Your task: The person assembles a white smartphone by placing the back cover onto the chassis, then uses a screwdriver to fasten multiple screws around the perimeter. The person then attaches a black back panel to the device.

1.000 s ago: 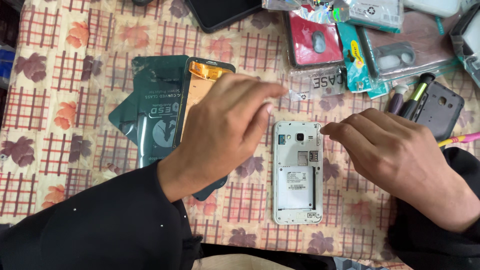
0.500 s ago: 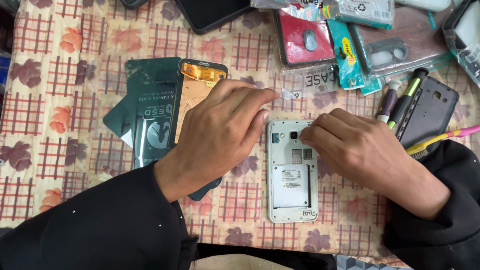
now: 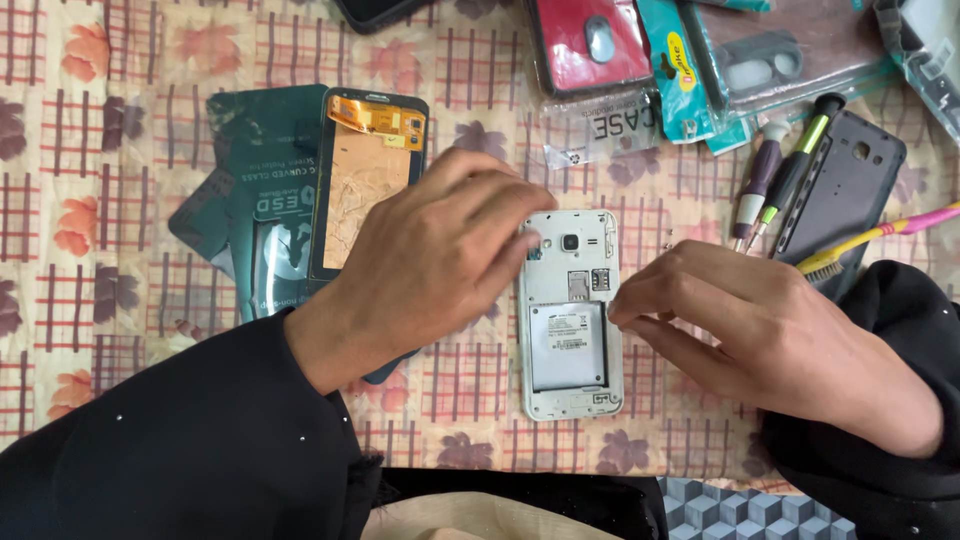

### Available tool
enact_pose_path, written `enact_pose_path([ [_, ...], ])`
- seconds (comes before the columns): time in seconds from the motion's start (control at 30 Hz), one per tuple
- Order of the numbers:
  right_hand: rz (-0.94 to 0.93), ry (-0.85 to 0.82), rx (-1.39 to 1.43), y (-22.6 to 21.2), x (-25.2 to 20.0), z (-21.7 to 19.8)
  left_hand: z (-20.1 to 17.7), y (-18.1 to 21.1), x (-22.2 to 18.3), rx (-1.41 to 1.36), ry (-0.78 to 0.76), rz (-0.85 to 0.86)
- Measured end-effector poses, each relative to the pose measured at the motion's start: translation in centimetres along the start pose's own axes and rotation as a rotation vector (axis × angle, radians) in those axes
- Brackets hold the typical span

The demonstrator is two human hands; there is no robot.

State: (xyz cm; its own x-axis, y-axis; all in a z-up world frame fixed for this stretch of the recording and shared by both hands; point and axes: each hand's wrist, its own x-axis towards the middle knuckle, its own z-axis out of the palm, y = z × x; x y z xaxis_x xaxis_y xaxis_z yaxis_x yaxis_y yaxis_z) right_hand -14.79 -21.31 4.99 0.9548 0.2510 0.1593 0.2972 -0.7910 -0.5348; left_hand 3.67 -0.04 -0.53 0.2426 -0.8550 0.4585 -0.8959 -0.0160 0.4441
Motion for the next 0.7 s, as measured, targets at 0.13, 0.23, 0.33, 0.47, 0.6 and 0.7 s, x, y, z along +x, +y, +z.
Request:
enact_pose_path([
  [0.13,0.059,0.018,-0.051,1.0,-0.9,-0.6,1.2,0.4,-0.1,0.035,-0.159,0.208],
  [0.23,0.143,0.110,-0.082,2.1,-1.6,-1.8,1.5,1.0,-0.6,0.036,-0.260,0.169],
  [0.33,0.223,0.258,0.088,2.2,-2.6,-2.9,1.7,1.0,-0.4,0.037,-0.281,0.124],
  [0.47,0.300,0.385,0.192,2.1,-2.6,-3.0,1.2,1.0,-0.2,0.051,-0.268,0.034],
  [0.6,0.144,0.394,0.315,3.1,-1.2,-1.1,0.9,1.1,-0.1,0.030,-0.223,-0.034],
  [0.7,0.174,0.351,0.324,3.4,-0.7,1.2,0.9,1.3,-0.1,0.034,-0.236,-0.074],
])
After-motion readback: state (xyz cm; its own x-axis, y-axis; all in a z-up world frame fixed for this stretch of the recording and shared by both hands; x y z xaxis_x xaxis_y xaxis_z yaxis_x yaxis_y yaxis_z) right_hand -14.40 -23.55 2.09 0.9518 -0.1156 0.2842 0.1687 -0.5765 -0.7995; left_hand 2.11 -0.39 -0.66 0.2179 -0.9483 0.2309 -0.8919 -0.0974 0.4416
